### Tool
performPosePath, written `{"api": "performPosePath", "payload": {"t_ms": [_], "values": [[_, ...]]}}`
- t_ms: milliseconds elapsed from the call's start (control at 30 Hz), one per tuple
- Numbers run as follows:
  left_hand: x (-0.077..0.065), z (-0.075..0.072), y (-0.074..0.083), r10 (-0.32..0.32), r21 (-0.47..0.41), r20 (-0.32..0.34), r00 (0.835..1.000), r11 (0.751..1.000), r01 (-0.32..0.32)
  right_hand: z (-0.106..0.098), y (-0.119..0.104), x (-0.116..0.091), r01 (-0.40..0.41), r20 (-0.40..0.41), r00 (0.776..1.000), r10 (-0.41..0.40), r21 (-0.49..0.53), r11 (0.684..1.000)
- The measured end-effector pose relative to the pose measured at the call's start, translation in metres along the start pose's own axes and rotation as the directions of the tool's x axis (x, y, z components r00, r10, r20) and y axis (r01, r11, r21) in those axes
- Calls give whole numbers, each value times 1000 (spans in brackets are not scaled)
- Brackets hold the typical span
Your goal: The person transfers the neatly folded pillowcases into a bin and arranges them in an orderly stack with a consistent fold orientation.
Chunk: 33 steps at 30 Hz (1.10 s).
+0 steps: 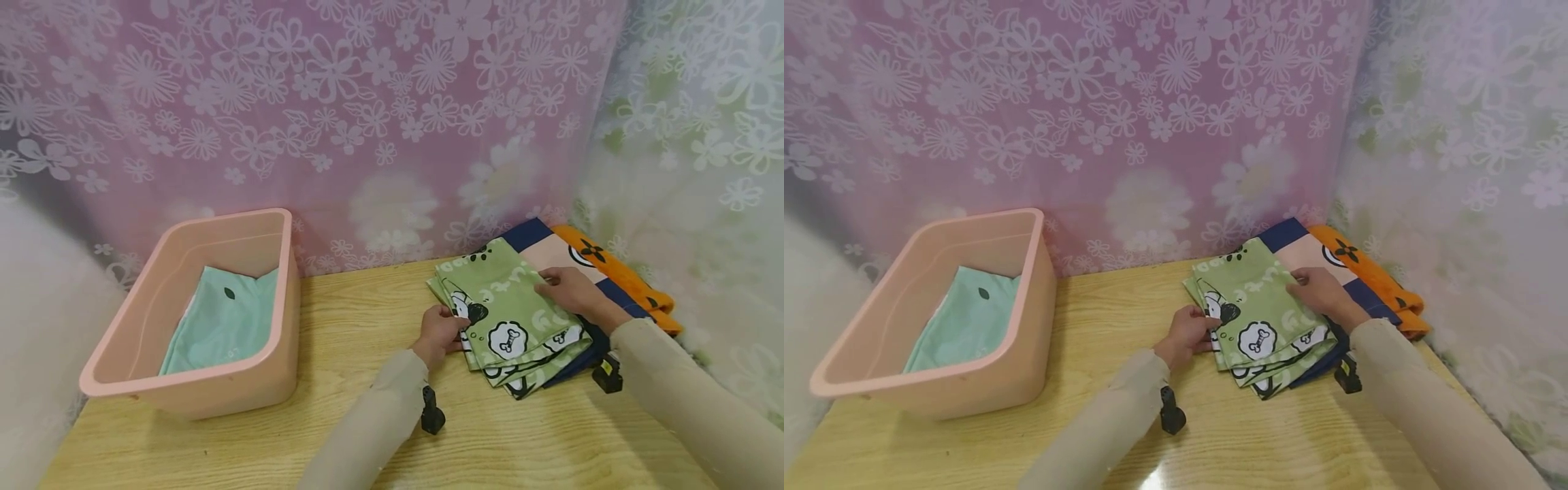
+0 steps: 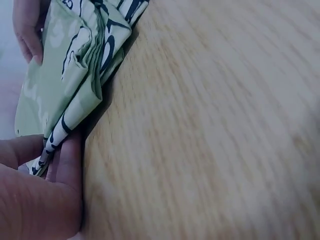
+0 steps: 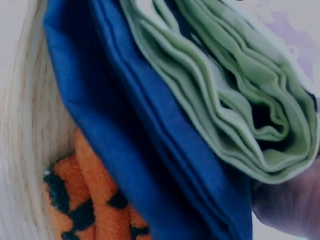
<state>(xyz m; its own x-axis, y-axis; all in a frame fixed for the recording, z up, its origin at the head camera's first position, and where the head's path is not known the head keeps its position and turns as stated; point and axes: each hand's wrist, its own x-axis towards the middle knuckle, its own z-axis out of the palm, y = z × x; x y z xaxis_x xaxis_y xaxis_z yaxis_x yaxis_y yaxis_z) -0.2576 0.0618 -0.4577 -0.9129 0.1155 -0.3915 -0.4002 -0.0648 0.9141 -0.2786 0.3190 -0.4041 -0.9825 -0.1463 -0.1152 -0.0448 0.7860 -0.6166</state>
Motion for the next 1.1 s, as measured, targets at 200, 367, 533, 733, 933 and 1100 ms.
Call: {"api": "performPosePath", "payload": {"t_ms": [200, 367, 533, 733, 933, 1100], "values": [[1, -2, 3, 1, -10, 27, 1000, 1000, -1, -4, -6, -6, 25, -2, 1000, -25, 25, 999], [0, -6, 9, 32, 25, 23, 999, 999, -32, -8, -18, -11, 61, -11, 998, -61, 37, 997], [-7, -11, 16, 57, 73, 4, 998, 996, -57, -11, -30, -15, 81, -3, 997, -81, 56, 995], [-18, -23, 26, 148, 141, 24, 989, 979, -150, -17, -42, -19, 88, 41, 995, -92, 104, 991], [-31, -40, 40, 204, 189, 36, 978, 960, -207, -20, -61, -25, 82, 70, 993, -98, 197, 977], [-42, -50, 58, 241, 233, 40, 970, 942, -243, -25, -82, -31, 94, 70, 991, -114, 239, 966]]}}
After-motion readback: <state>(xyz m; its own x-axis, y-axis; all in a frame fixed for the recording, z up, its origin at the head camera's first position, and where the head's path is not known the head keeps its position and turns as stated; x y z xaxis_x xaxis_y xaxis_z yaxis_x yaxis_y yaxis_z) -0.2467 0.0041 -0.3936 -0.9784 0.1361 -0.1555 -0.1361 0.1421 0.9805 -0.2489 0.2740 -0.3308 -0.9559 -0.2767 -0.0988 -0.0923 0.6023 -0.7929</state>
